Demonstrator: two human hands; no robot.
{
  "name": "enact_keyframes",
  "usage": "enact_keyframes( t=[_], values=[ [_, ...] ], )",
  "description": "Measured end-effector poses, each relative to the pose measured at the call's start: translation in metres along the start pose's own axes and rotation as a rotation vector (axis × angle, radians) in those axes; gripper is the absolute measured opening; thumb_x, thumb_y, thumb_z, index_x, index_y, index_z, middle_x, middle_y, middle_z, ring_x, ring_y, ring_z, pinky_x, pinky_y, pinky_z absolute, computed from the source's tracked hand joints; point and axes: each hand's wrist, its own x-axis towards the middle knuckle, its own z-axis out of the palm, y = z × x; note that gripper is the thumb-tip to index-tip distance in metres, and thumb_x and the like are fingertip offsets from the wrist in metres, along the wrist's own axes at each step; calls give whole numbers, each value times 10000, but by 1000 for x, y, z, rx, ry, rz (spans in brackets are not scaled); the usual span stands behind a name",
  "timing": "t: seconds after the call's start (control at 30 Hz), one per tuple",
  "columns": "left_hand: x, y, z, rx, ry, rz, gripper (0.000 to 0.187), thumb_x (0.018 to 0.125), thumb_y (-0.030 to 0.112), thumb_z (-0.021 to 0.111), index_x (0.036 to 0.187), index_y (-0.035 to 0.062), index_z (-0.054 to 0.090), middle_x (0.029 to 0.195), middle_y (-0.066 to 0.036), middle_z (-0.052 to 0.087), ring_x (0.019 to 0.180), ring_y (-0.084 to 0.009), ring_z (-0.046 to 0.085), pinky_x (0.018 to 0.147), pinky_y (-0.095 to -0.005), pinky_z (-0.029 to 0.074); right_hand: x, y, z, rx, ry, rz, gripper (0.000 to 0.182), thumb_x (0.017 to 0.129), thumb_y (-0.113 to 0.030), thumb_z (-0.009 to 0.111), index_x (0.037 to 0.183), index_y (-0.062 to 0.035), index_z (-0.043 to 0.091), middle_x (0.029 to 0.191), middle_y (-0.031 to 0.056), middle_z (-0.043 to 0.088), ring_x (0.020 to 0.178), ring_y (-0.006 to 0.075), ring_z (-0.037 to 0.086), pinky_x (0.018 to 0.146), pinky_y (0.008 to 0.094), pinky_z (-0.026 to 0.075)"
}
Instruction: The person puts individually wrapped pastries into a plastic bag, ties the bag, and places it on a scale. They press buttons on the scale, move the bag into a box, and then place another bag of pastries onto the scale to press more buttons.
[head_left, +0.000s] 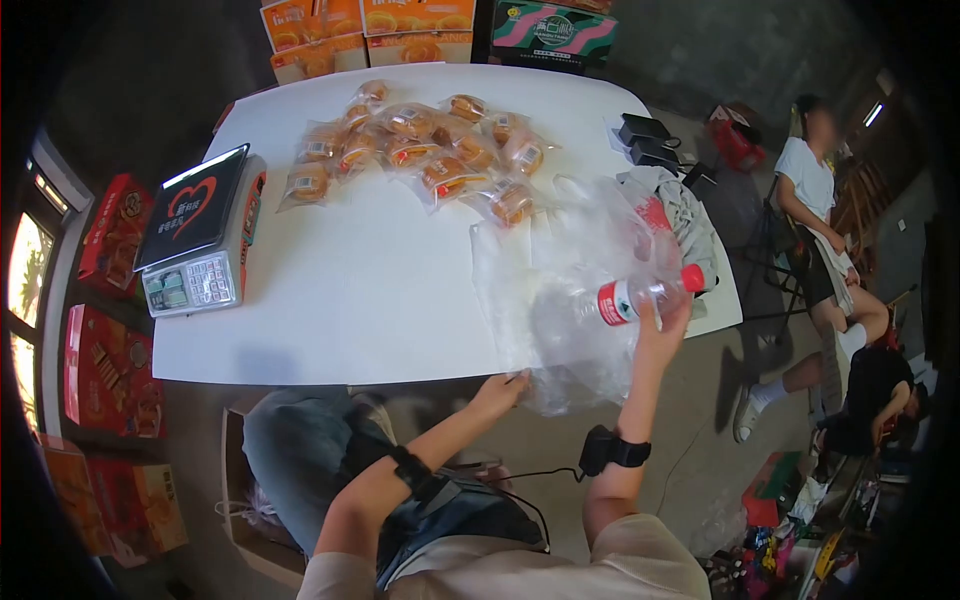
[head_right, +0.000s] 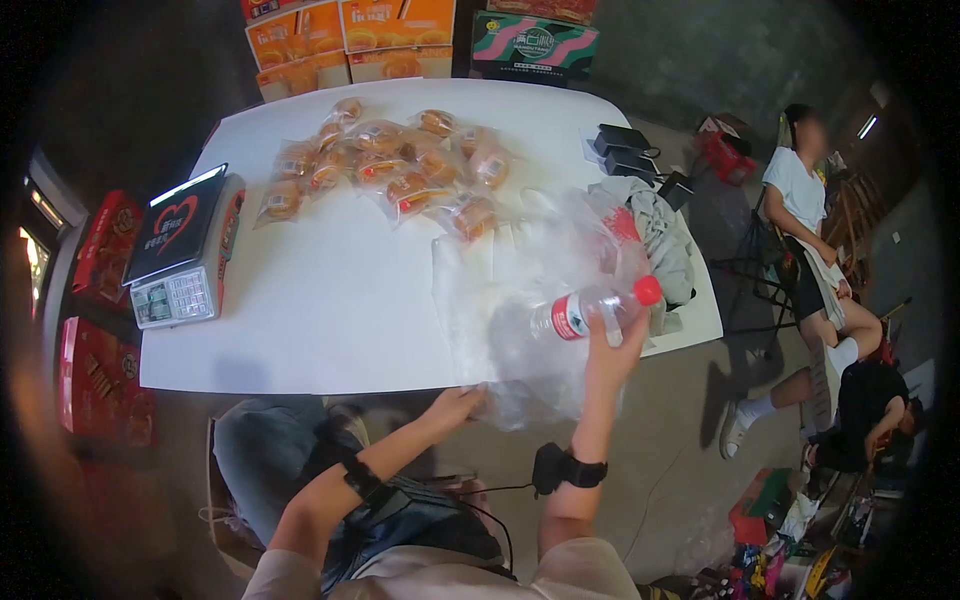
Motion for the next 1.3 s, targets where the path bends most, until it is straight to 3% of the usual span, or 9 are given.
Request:
enact_keyframes(
  t=[0.1, 0.33, 0.43, 0.73, 1.07, 1.17, 1.23, 1.27, 1.3],
  values=[
    [-31, 17, -25, 157, 154, 263, 440, 902, 395, 449, 775, 17, 632, 684, -53, 589, 631, -141, 515, 625, -260, 420, -6, -10, -16, 7, -11, 54, 623, 738, -53, 663, 1278, 23, 362, 1181, 152, 489, 1063, 219, 496, 920, 330, 371],
    [-125, 69, -124, 181, 371, 373, 338, 905, 267, 469, 816, -10, 642, 698, -57, 608, 667, -127, 515, 658, -261, 417, 2, 3, -14, -155, -43, 34, 656, 769, -45, 635, 1335, -20, 304, 1207, 153, 474, 1105, 226, 478, 923, 338, 391],
    [-161, 72, -155, 436, 649, 223, 326, 882, 277, 492, 755, 4, 618, 655, -110, 581, 620, -167, 529, 618, -308, 422, 10, 16, -4, -140, -47, -46, 648, 771, -51, 641, 1328, -19, 313, 1239, 152, 448, 1133, 228, 459, 931, 336, 389],
    [-195, 42, -203, 620, 1078, 400, 172, 841, 129, 510, 890, -21, 580, 723, -200, 563, 646, -292, 549, 636, -332, 425, 21, 14, 15, -115, -85, -29, 684, 769, -39, 631, 1329, 35, 245, 1297, 195, 376, 1196, 273, 400, 989, 350, 314],
    [-210, 35, -215, 472, 1066, 427, 179, 844, 102, 514, 965, -12, 582, 806, -179, 601, 689, -234, 562, 676, -293, 435, 11, -11, 28, -302, 6, -276, 752, 767, -93, 656, 1351, 10, 195, 1335, 226, 319, 1226, 317, 349, 1016, 405, 264],
    [-215, 31, -220, 436, 1076, 493, 189, 845, 97, 511, 978, -16, 583, 819, -168, 615, 705, -208, 567, 701, -282, 437, 4, -30, 29, -602, 231, -453, 695, 758, -85, 655, 1319, 20, 259, 1326, 218, 332, 1194, 310, 376, 1008, 417, 275],
    [-217, 27, -224, 414, 1087, 428, 202, 840, 87, 515, 998, -20, 582, 842, -161, 626, 735, -191, 578, 718, -273, 436, -5, -42, 24, -630, 303, -881, 536, 787, -74, 607, 1243, 31, 345, 1249, 187, 418, 1093, 271, 467, 951, 394, 353],
    [-217, 24, -227, 413, 1095, 426, 202, 840, 87, 515, 998, -20, 582, 842, -161, 626, 735, -191, 578, 718, -273, 436, -11, -39, 33, -623, 300, -882, 536, 787, -74, 607, 1243, 31, 345, 1249, 187, 418, 1093, 271, 467, 951, 394, 353],
    [-217, 21, -230, 405, 1090, 456, 210, 836, 85, 520, 1009, -17, 584, 853, -162, 627, 751, -195, 586, 721, -275, 438, -22, -30, 47, -372, -2, -689, 477, 799, -65, 580, 1215, 26, 364, 1201, 171, 456, 1011, 242, 508, 897, 362, 396]
  ],
)
